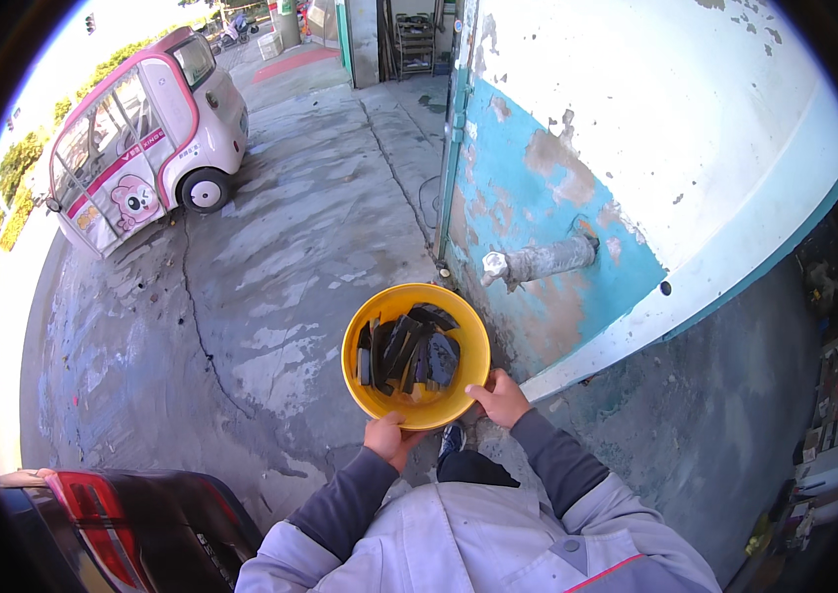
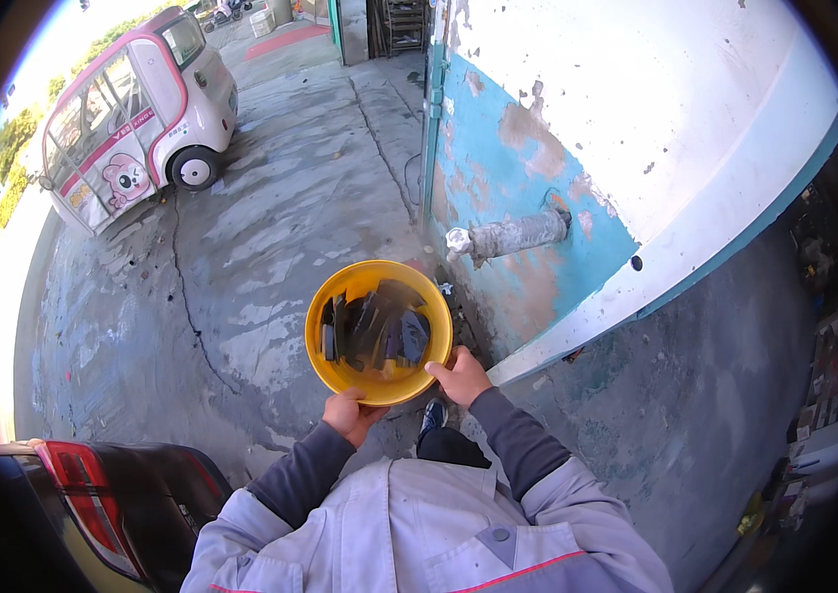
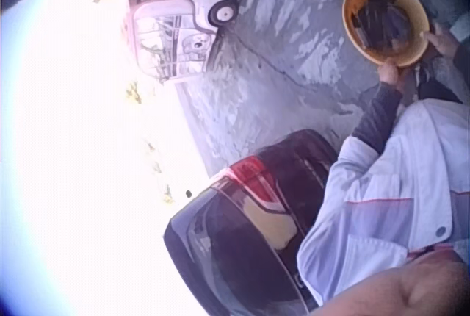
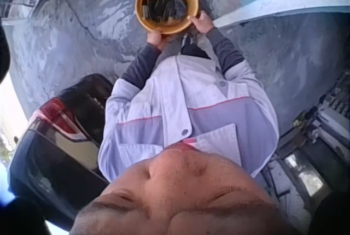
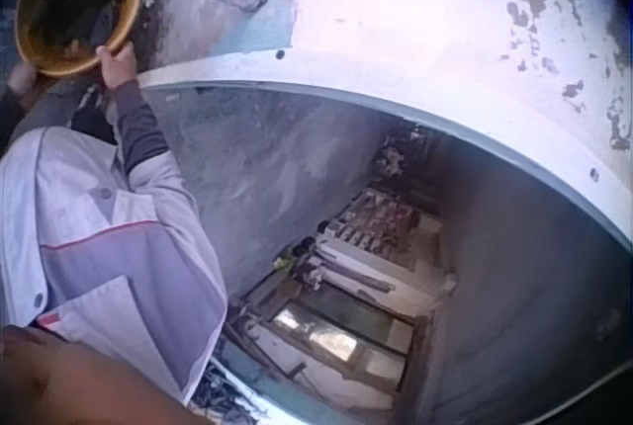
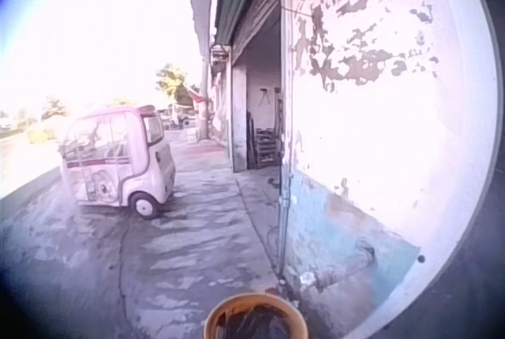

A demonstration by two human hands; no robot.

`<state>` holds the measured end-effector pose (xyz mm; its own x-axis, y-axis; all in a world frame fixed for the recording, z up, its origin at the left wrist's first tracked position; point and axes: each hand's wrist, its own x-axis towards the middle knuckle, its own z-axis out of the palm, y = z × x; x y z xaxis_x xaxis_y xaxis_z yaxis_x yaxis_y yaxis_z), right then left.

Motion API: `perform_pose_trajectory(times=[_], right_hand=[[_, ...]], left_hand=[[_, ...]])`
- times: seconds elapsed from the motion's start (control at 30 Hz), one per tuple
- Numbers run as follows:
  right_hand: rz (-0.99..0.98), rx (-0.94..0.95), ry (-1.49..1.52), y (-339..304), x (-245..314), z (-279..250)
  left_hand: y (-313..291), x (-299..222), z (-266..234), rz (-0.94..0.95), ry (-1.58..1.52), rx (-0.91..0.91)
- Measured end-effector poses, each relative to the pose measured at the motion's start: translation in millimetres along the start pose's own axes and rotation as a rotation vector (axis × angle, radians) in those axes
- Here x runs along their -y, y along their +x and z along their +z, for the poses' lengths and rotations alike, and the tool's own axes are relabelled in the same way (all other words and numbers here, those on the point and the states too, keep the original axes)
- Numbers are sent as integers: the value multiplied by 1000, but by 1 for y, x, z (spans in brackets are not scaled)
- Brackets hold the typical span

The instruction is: The person carries a yellow bucket containing dark parts to an outdoor tap, rinses the parts under running water, and returns the bucket to the garage. The person then picks up a red cloth and opens the rear door of a brown car.

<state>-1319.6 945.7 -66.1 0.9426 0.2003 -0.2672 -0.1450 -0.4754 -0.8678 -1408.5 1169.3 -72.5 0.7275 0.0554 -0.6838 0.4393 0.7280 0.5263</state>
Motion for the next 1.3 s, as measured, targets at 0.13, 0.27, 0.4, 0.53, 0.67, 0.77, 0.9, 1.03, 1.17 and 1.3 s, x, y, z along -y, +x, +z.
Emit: perform_pose_trajectory(times=[0.13, 0.27, 0.4, 0.53, 0.67, 0.77, 0.9, 1.03, 1.17, 1.3], right_hand=[[-53, -216, -212, 43, 18, -47], [-379, -458, -306, 106, 66, -81], [-433, -329, -755, 155, 109, -91], [-422, -82, -1039, 174, 125, -99], [-842, 80, -1218, 173, 128, -126], [-895, 142, -1070, 171, 134, -131], [-641, -82, -964, 168, 144, -117], [-469, -12, -1126, 171, 143, -108], [-781, 36, -1075, 175, 133, -120], [-856, 114, -1073, 176, 128, -127]], left_hand=[[62, 12, 6, -151, -83, -74], [98, 31, 32, -133, -64, -205], [106, 36, 61, -88, -35, -203], [105, 22, 76, -115, -5, -124], [109, 7, 85, -231, -67, -135], [111, 10, 89, -237, -74, -36], [115, 19, 89, -286, -73, -27], [121, 28, 87, -348, -64, -34], [125, 36, 87, -381, -67, -59], [128, 40, 86, -393, -59, -62]])
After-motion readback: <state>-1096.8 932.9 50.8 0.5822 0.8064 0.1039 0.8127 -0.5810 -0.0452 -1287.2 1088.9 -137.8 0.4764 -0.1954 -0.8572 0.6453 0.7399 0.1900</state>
